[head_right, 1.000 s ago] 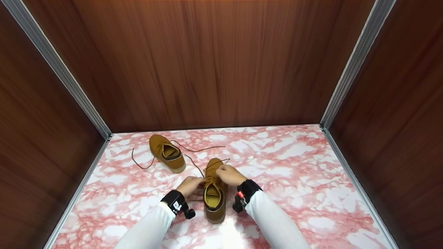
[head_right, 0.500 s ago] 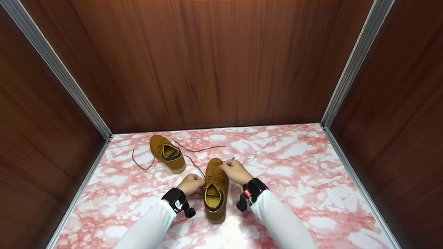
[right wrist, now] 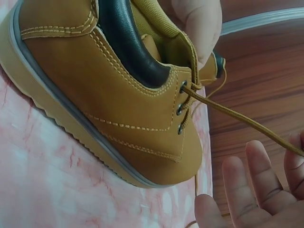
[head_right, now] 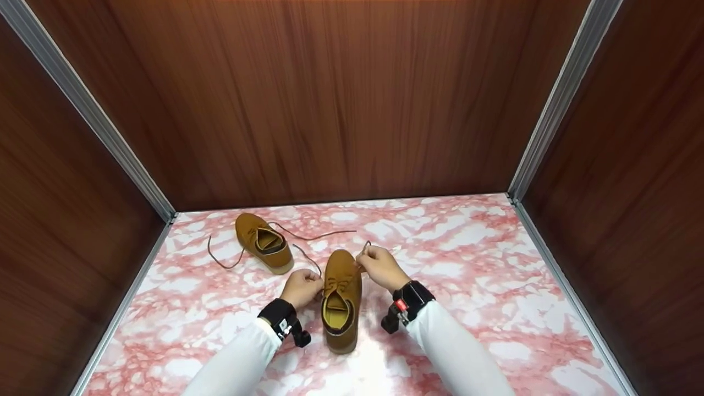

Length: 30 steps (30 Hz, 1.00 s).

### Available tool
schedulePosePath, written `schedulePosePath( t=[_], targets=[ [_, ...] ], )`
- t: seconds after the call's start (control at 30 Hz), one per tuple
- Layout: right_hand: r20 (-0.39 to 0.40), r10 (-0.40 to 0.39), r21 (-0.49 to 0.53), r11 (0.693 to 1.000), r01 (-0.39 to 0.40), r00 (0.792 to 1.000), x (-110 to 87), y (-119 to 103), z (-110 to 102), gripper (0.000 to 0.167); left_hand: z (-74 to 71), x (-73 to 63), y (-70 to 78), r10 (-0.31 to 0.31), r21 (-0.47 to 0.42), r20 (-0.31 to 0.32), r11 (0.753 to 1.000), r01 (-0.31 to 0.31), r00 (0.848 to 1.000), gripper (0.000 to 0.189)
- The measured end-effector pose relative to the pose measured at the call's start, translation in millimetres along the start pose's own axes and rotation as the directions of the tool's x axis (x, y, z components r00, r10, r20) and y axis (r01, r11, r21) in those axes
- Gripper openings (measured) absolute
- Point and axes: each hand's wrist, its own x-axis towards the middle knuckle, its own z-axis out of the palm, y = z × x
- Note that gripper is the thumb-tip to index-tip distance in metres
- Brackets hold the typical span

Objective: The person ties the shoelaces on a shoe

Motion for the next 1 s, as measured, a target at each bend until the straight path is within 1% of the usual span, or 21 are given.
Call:
schedulePosePath(
  t=[0.07,0.17,0.23,0.33,0.4,0.43,0.5,0.6,0.7,0.83,0.93,1.0],
  targets=[
    [0.000,0.002,0.000,1.000,-0.002,1.000,-1.0,-1,-2,0.027,-0.2,1.2,1.5,0.011,-0.034,-0.022,0.999,-0.012,1.000,0.008],
    [-0.014,0.018,0.008,1.000,-0.018,1.000,-1.8,0,-4,0.032,-1.0,2.1,5.5,0.018,-0.143,-0.026,0.990,-0.021,0.999,0.011],
    [-0.018,0.022,0.013,1.000,-0.022,1.000,-1.7,0,-6,0.034,-2.3,2.7,9.3,0.016,-0.224,-0.019,0.974,-0.020,1.000,0.012],
    [-0.034,0.030,0.023,0.999,-0.029,0.999,-1.4,1,-8,0.032,-5.4,4.1,16.5,0.020,-0.342,-0.009,0.940,-0.022,1.000,0.012],
    [-0.037,0.022,0.021,1.000,-0.021,0.999,-1.8,1,-10,0.031,-8.7,5.3,22.1,0.028,-0.386,-0.008,0.922,-0.029,1.000,0.011],
    [-0.042,0.024,0.031,0.999,-0.023,0.999,-2.2,1,-11,0.030,-10.4,6.0,24.9,0.034,-0.395,-0.011,0.918,-0.036,0.999,0.009],
    [-0.046,0.020,0.044,0.999,-0.018,0.999,-3.0,0,-13,0.028,-14.4,7.2,30.6,0.046,-0.396,-0.017,0.917,-0.049,0.999,0.007],
    [-0.059,0.019,0.066,0.998,-0.015,0.998,-4.3,-2,-16,0.028,-20.1,9.0,38.8,0.078,-0.363,-0.030,0.928,-0.083,0.997,0.013],
    [-0.082,0.017,0.062,0.998,-0.012,0.997,-4.8,-4,-20,0.030,-24.6,10.5,47.3,0.132,-0.306,-0.037,0.942,-0.137,0.991,0.019],
    [-0.113,0.011,0.042,0.999,-0.007,0.994,-5.0,-5,-25,0.031,-26.8,11.4,59.2,0.200,-0.208,-0.049,0.956,-0.205,0.979,0.019],
    [-0.134,0.010,0.017,1.000,-0.008,0.991,-5.4,-5,-28,0.030,-25.3,11.5,67.9,0.239,-0.159,-0.053,0.957,-0.244,0.970,0.017],
    [-0.150,0.008,0.002,1.000,-0.008,0.989,-5.6,-3,-29,0.029,-23.5,11.1,72.9,0.274,-0.143,-0.046,0.950,-0.278,0.961,0.017]
  ],
)
